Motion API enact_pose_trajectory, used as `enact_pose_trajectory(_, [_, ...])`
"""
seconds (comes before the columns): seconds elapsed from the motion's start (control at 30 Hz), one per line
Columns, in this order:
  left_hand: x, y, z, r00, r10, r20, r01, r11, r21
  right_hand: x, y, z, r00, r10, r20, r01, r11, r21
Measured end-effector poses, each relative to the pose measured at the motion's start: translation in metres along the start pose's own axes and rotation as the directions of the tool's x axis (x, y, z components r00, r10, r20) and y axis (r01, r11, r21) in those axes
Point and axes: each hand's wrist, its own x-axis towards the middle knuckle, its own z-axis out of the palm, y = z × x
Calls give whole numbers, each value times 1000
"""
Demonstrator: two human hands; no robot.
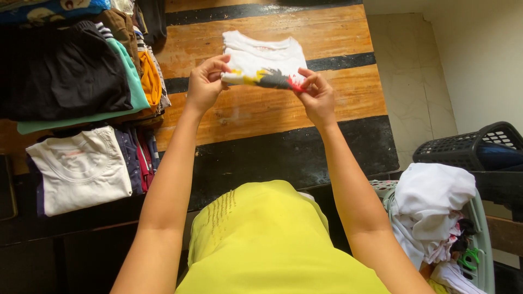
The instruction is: Folding various items of clothing and organizing them into stacks on a wooden table.
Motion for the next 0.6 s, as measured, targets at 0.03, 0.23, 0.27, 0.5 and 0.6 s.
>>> enact_pose_trajectory(0.03, [-3, -18, -8, 997, 70, 19, -70, 997, -16, -5, 12, -1, 999, -19, 31, 20, 999, -29])
enact_pose_trajectory(0.23, [-35, -157, -52, 936, -311, -165, 317, 948, 10, -44, 77, -17, 958, 266, 105, -266, 964, -20])
enact_pose_trajectory(0.27, [-38, -163, -52, 839, -468, -276, 468, 881, -71, -46, 76, -14, 925, 375, 63, -378, 924, 53])
enact_pose_trajectory(0.5, [-31, -148, -23, 928, -188, -322, 357, 692, 627, -21, 82, -3, 726, 678, -113, -663, 734, 147])
enact_pose_trajectory(0.6, [-49, -141, -26, 782, -607, -142, 618, 727, 299, -25, 84, 0, 621, 773, 130, -777, 586, 230])
